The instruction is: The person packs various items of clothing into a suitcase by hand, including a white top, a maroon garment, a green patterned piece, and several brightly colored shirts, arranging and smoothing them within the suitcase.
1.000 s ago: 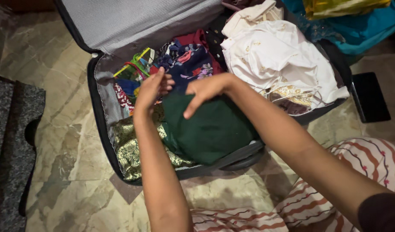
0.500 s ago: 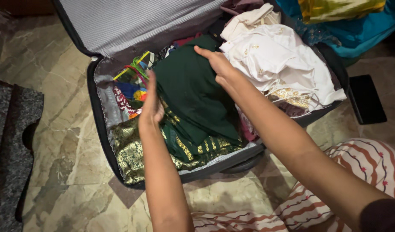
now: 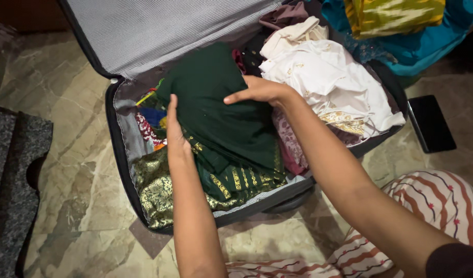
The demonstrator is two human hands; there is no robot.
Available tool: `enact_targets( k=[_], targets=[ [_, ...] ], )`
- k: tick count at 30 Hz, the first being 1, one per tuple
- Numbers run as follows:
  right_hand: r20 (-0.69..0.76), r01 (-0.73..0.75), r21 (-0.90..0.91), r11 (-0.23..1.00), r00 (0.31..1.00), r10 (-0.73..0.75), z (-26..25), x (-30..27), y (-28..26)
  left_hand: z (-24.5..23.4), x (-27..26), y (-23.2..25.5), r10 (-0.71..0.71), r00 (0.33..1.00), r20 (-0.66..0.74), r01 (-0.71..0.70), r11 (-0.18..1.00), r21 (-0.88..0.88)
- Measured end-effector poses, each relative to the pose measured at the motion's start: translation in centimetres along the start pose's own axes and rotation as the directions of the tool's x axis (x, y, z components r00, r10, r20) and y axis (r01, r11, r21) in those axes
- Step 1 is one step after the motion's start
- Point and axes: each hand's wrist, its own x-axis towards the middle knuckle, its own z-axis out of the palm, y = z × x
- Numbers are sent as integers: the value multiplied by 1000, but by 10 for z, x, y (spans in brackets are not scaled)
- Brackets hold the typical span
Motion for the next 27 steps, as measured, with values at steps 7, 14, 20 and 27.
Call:
enact_targets(
  k=[7,14,20,27],
  targets=[
    [-273,148,335,930,960,-54,1,21,12,-10,-5,5,-287,951,-114,305,929,207],
    [-470,303,525,795,882,-26,6,12,-14,-33,3,-5,-204,976,78,192,971,145],
    [-662,752,378,540,627,-411,3,6,-26,-47,12,17,110,994,27,-108,991,-79],
    [-893,892,107,439,281,-353,-59,17,15,-19,-11,23,-141,981,-130,183,891,416]
  ],
)
